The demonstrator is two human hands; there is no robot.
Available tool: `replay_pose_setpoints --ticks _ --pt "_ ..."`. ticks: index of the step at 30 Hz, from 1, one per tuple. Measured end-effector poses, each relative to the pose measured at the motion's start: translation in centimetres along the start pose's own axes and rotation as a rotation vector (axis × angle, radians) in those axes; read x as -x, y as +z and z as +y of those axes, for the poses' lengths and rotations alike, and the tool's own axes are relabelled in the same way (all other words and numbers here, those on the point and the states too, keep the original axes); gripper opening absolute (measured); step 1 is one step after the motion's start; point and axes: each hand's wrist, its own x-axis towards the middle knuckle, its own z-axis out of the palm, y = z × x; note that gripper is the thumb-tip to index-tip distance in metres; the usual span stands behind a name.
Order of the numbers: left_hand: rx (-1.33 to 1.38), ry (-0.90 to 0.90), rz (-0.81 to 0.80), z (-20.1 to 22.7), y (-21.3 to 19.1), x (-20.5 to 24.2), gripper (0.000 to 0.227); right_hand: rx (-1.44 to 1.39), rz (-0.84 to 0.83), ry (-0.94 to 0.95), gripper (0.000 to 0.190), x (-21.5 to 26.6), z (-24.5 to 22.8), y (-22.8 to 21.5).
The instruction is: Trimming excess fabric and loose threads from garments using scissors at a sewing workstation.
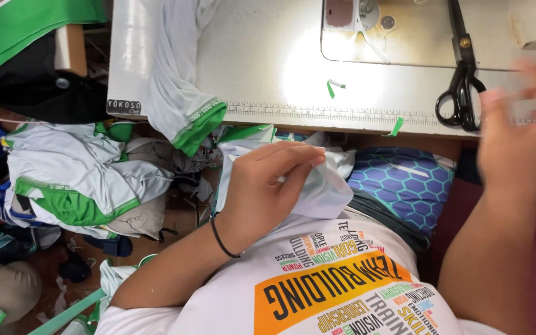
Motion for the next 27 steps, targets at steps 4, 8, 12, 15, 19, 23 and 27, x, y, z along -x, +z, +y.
replay_pose_setpoints --ticks 4,8,12,15,19,23,27 --pt "0.221 0.138 -0.251 2.3 0.3 -0.3 0.020 -0.604 -0.857 0.142 0.069 0.5 -14.9 -3.1" --pt "0.535 0.358 -0.432 4.4 0.6 0.4 0.018 -0.541 -1.346 -0.262 0.027 0.4 -19.4 -3.4" --pt "0.283 0.464 -0.177 3.2 -2.0 1.1 0.036 -0.816 -1.139 -0.189 0.012 1.4 -8.7 -1.1" --pt "0.154 0.160 -0.002 -0.6 -1.7 2.0 0.158 -1.638 -1.238 0.816 0.100 11.0 14.2 2.2" --pt "0.716 -0.053 -0.501 -6.0 3.7 2.5 0.144 -1.457 -1.212 0.672 0.089 11.9 30.6 1.1" --pt "0.454 -0.360 -1.000 0.3 -0.5 -0.4 0.092 -1.324 -1.120 0.494 0.078 8.1 34.5 1.4" --pt "0.400 -0.413 -0.754 -4.4 -3.2 2.3 0.035 -1.168 -1.024 0.358 0.068 3.1 33.8 -1.4"
